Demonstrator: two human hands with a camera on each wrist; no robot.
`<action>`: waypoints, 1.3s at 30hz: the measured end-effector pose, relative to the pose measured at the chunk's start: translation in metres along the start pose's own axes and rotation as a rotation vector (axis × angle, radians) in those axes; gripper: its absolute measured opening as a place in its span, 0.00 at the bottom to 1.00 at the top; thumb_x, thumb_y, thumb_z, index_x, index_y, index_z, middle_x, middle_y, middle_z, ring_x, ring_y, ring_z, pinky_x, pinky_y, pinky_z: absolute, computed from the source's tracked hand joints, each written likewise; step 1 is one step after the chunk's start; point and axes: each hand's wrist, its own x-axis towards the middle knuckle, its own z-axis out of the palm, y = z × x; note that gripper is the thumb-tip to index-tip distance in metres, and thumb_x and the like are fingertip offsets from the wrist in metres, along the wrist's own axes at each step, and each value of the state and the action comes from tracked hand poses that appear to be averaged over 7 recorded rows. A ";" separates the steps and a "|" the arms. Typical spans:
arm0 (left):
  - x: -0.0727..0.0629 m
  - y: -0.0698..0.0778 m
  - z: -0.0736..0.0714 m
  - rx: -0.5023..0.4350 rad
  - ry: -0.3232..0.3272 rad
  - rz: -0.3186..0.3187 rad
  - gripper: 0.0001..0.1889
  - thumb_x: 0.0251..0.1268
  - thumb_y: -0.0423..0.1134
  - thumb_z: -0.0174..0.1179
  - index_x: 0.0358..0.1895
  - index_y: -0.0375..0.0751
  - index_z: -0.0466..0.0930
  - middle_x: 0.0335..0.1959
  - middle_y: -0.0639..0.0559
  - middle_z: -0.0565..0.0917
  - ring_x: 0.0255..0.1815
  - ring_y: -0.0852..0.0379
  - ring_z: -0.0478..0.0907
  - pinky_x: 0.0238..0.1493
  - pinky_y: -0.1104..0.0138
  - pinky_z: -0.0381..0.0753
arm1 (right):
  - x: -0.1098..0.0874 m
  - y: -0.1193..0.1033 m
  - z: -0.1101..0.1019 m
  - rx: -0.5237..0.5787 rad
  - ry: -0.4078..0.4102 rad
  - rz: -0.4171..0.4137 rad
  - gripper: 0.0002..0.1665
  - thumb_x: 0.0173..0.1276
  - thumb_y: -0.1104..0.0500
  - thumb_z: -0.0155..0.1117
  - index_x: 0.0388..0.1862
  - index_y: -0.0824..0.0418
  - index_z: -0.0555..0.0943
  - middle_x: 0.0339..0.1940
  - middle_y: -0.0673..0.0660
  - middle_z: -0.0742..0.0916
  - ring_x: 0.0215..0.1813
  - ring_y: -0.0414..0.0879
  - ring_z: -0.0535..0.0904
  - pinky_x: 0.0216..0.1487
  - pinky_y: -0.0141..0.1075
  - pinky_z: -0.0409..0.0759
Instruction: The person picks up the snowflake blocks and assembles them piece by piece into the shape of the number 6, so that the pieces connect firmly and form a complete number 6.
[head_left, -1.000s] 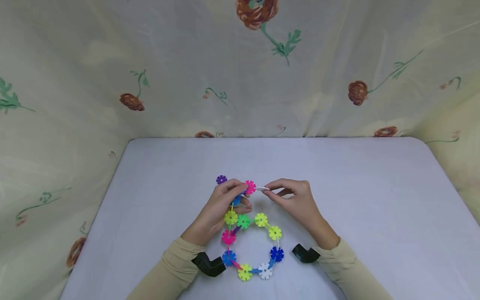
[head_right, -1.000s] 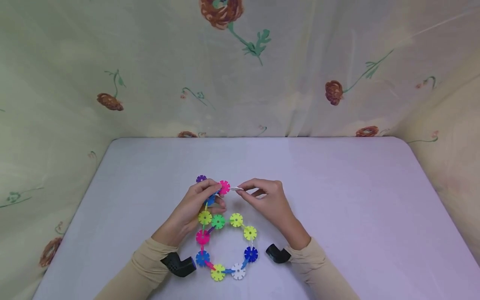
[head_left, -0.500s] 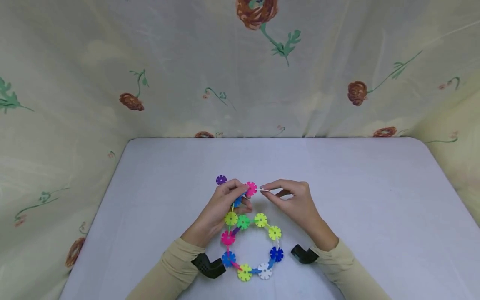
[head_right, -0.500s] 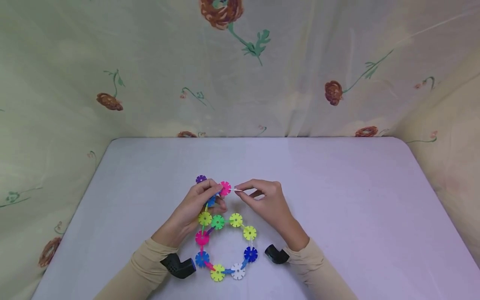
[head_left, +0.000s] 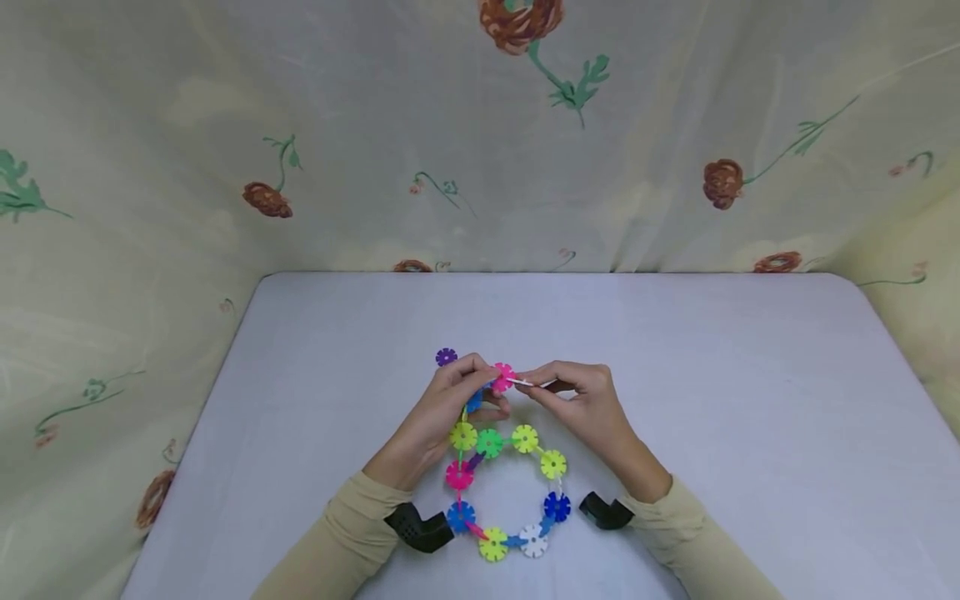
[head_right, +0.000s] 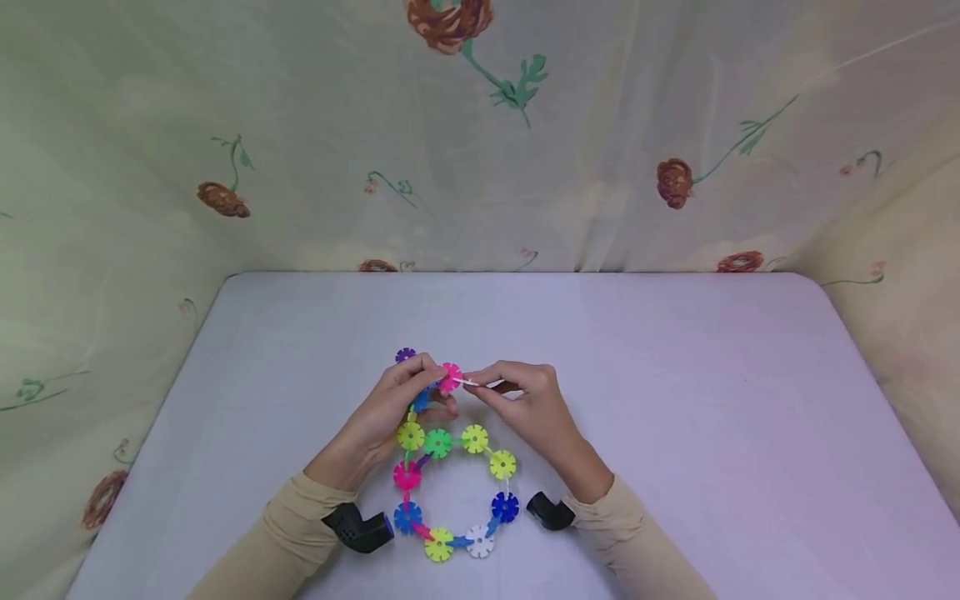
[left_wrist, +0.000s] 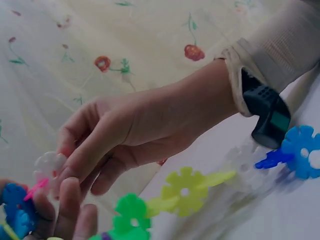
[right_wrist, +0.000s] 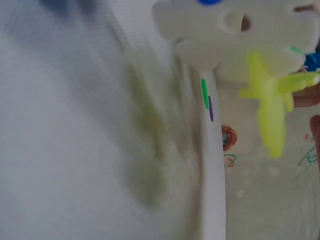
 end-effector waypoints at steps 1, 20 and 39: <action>0.000 0.000 0.000 -0.019 0.006 -0.004 0.11 0.82 0.41 0.52 0.36 0.43 0.72 0.32 0.52 0.83 0.36 0.58 0.86 0.51 0.60 0.91 | 0.003 0.001 0.000 0.003 -0.029 0.011 0.12 0.60 0.74 0.75 0.40 0.61 0.90 0.39 0.58 0.94 0.43 0.40 0.91 0.39 0.33 0.90; -0.006 -0.007 0.012 -0.096 -0.112 -0.071 0.12 0.80 0.43 0.53 0.33 0.44 0.72 0.25 0.54 0.79 0.28 0.61 0.83 0.38 0.65 0.90 | 0.107 0.048 0.053 -0.338 -0.728 0.279 0.24 0.74 0.51 0.68 0.66 0.55 0.81 0.53 0.54 0.86 0.48 0.44 0.83 0.53 0.39 0.85; -0.004 -0.001 0.002 -0.125 0.033 -0.006 0.17 0.76 0.41 0.61 0.58 0.32 0.81 0.32 0.52 0.83 0.32 0.60 0.82 0.41 0.68 0.90 | 0.076 0.039 0.008 0.051 -0.382 0.430 0.07 0.73 0.60 0.68 0.46 0.62 0.85 0.40 0.57 0.92 0.40 0.43 0.89 0.42 0.37 0.90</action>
